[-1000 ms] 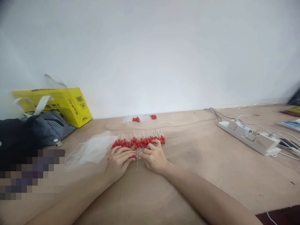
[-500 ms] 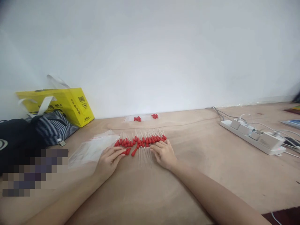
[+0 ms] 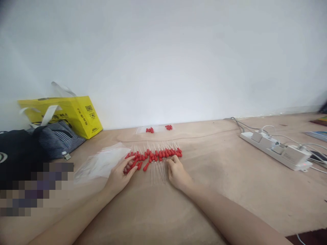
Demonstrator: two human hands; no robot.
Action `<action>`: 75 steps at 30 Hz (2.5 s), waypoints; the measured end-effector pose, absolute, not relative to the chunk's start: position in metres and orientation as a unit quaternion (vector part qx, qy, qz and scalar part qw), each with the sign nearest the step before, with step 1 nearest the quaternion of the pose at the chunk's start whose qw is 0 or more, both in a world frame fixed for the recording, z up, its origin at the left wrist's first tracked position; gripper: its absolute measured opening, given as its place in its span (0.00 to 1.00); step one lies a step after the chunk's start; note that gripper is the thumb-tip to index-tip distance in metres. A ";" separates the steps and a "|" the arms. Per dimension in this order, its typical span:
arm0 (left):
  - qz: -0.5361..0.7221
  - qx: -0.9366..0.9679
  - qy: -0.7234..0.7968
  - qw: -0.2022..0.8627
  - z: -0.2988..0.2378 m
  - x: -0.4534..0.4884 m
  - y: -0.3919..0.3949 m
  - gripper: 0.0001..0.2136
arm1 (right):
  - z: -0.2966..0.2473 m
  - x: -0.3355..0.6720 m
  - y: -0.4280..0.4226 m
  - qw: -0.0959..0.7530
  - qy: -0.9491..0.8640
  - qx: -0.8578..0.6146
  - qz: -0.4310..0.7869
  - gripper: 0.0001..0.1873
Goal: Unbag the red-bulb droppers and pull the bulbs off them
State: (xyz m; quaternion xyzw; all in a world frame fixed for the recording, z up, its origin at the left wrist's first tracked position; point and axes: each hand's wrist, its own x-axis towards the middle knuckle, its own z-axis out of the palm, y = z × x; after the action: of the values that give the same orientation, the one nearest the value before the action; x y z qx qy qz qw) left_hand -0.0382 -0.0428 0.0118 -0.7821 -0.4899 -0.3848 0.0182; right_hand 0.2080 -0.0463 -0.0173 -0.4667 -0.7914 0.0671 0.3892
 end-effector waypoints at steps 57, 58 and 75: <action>-0.332 -0.857 -0.373 0.122 0.022 -0.001 -0.057 0.10 | 0.001 0.195 -0.048 0.373 -0.859 -0.327 -0.128 0.12; -0.329 -0.861 -0.366 0.128 0.022 0.000 -0.056 0.10 | 0.001 0.194 -0.048 0.372 -0.860 -0.324 -0.132 0.12; -0.342 -0.868 -0.311 0.181 0.025 0.003 -0.064 0.10 | 0.009 0.194 -0.058 0.411 -0.851 -0.289 -0.153 0.11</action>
State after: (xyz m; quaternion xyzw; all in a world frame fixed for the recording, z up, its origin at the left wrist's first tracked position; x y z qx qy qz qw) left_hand 0.0027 -0.0639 0.0249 -0.8683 -0.3110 -0.3417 0.1805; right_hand 0.1940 -0.0577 0.0088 -0.2892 -0.8510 -0.1532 0.4108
